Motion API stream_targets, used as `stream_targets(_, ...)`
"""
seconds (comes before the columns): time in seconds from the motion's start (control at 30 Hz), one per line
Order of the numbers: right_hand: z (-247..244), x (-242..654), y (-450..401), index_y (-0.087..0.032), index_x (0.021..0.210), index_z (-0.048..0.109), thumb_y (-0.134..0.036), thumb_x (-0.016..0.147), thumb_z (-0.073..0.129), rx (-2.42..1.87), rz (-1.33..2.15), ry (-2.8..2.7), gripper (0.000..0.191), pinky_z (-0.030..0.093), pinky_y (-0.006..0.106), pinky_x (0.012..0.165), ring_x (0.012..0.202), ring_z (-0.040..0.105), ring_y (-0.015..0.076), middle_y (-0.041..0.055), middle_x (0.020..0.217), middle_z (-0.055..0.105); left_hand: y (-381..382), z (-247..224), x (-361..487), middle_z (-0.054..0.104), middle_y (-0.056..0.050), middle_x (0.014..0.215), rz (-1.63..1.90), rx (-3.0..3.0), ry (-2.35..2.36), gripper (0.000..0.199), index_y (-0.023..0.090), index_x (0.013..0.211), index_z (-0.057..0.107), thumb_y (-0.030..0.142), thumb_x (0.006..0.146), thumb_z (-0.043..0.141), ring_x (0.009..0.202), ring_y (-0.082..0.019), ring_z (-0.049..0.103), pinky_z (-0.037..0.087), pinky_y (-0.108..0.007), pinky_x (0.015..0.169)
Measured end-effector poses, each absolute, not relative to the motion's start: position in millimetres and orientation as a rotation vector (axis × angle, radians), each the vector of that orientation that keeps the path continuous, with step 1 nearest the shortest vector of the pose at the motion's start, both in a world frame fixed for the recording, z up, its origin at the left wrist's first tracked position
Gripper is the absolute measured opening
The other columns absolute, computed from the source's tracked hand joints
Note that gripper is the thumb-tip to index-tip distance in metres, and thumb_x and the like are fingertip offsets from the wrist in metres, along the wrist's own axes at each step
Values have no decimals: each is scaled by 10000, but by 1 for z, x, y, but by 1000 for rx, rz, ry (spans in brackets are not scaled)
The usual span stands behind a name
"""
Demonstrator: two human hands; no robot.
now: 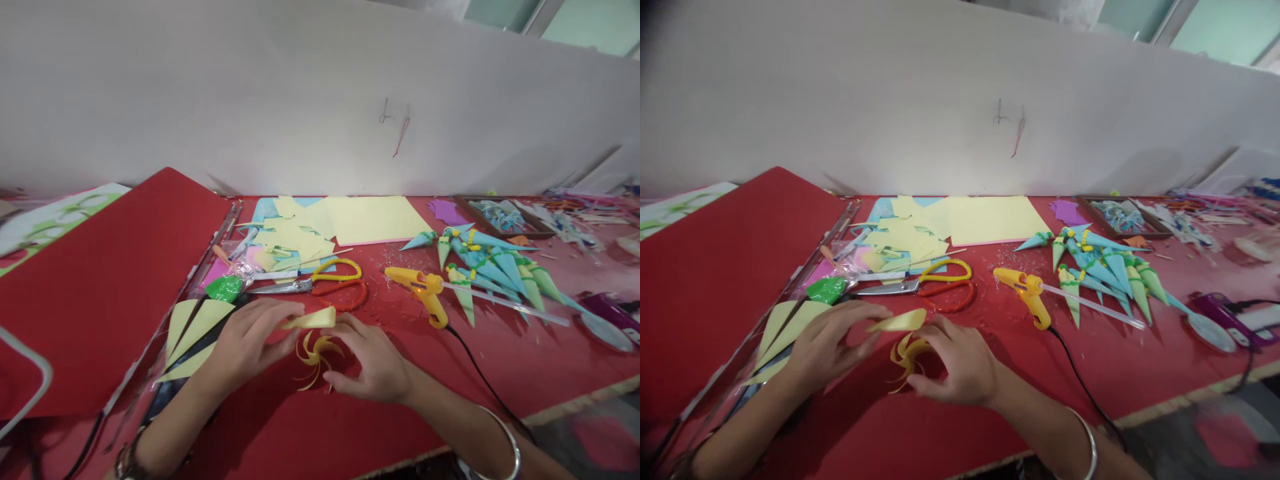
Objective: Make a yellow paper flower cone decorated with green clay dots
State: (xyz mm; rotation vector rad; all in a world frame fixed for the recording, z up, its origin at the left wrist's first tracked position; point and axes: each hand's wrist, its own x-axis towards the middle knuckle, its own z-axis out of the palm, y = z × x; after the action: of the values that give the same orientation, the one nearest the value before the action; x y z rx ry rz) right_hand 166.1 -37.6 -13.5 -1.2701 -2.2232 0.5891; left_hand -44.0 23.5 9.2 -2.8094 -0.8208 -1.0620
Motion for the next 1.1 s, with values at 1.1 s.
stream_targets(1.1, 12, 164, -32, -187, 892, 600, -271, 850, 496, -1119, 701, -2449, 141, 394, 205, 632, 737, 528, 112, 21, 840, 556, 30, -24, -26, 611, -81, 904, -361, -2829, -1480, 178, 151, 961, 520, 223, 821, 437, 811, -218, 597, 465, -298, 645)
